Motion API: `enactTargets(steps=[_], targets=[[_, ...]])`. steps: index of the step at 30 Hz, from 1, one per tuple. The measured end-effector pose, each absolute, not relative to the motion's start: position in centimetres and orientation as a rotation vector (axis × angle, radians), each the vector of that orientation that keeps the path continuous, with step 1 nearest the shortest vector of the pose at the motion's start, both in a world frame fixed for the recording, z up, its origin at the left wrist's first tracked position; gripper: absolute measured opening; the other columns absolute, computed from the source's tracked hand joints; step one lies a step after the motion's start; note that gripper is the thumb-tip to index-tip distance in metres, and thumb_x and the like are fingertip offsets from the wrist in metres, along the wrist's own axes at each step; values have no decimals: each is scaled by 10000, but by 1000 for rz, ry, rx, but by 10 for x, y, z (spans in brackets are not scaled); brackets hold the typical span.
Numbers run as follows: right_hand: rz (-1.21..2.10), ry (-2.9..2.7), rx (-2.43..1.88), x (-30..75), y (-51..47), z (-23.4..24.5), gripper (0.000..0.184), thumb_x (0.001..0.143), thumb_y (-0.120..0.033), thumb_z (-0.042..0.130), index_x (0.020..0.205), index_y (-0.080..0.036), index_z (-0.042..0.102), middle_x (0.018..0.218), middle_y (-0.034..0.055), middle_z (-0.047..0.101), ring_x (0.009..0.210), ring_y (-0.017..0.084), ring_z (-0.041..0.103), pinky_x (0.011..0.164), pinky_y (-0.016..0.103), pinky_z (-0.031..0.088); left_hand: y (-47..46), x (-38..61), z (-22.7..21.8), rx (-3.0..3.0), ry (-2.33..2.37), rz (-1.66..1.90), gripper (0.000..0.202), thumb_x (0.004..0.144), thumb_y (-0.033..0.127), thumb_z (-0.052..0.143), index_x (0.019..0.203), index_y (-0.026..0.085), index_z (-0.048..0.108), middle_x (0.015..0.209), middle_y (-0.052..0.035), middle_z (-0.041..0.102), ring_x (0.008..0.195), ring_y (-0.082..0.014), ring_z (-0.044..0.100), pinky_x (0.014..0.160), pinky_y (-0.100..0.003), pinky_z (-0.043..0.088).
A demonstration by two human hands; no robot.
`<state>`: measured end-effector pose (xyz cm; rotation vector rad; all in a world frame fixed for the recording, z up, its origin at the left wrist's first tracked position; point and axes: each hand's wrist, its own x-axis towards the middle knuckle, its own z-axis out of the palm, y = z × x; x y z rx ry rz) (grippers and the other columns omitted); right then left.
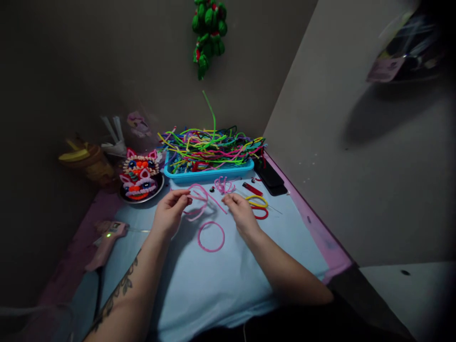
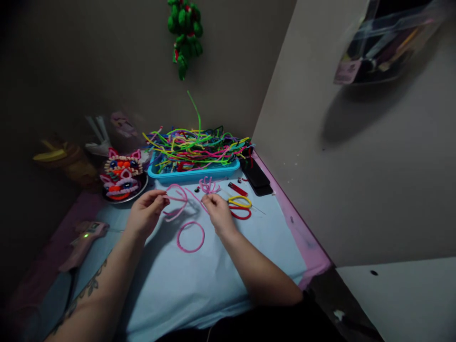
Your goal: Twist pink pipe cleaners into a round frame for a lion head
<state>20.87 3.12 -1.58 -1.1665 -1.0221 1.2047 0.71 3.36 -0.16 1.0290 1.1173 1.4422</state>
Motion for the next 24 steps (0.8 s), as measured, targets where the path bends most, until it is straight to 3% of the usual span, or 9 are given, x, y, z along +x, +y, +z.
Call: enactTargets(steps=[4, 8, 12, 15, 17, 20, 22, 24], targets=[[792, -1364, -1095, 208, 19, 5, 119, 801, -363, 658, 803, -260, 718, 950, 47, 580, 961, 225, 539, 894, 373, 407, 24, 4, 14, 1195, 1141, 1379, 284, 691, 389, 778, 878, 182, 725, 775, -35, 709, 711, -153, 647, 707, -288, 520], [736, -1676, -1054, 195, 8, 18, 83, 752, -309, 729, 828, -293, 758, 1190, 59, 553, 1191, 272, 464, 1079, 443, 293, 16, 10, 20, 1402, 1143, 1269, 226, 754, 365, 729, 892, 185, 725, 860, -53, 722, 769, -172, 649, 708, -284, 512], [818, -1711, -1061, 192, 11, 15, 66, 750, -284, 729, 690, -255, 724, 1233, 55, 572, 1212, 272, 482, 1084, 450, 300, 11, 16, 24, 1545, 1162, 1232, 234, 786, 362, 683, 932, 179, 689, 906, -67, 708, 834, -196, 650, 739, -304, 515], [890, -1595, -1107, 206, 20, 16, 122, 753, -317, 719, 662, -238, 702, 1212, 60, 601, 1182, 263, 524, 1064, 445, 335, 12, 12, 27, 1543, 1363, 1531, 286, 818, 358, 626, 1054, 198, 603, 1031, -64, 655, 900, -183, 620, 743, -285, 494], [893, -1511, -1163, 220, 26, 22, 170, 757, -352, 706, 652, -219, 694, 1151, 76, 620, 1143, 260, 557, 1030, 439, 375, 14, 9, 25, 1538, 1607, 1555, 239, 851, 367, 560, 1020, 197, 569, 958, -47, 634, 846, -174, 602, 713, -280, 475], [774, -1480, -1239, 239, 32, 35, 202, 751, -364, 708, 631, -202, 692, 1081, 90, 624, 1120, 262, 576, 1019, 437, 383, 15, 11, 15, 1843, 1724, 793, 188, 862, 353, 498, 836, 187, 583, 796, -46, 627, 739, -190, 590, 678, -302, 450], [709, -1484, -1252, 245, 34, 40, 210, 752, -365, 710, 621, -201, 693, 1052, 91, 624, 1128, 264, 573, 1019, 439, 380, 13, 18, 6, 2020, 1662, 275, 245, 843, 416, 535, 873, 190, 624, 865, -81, 659, 777, -226, 614, 683, -322, 446], [697, -1479, -1247, 246, 36, 40, 219, 755, -370, 707, 615, -202, 693, 1040, 91, 621, 1139, 266, 565, 1017, 440, 383, 9, 28, -1, 2139, 1685, 30, 295, 838, 439, 544, 913, 174, 646, 957, -134, 669, 871, -280, 631, 704, -345, 446]])
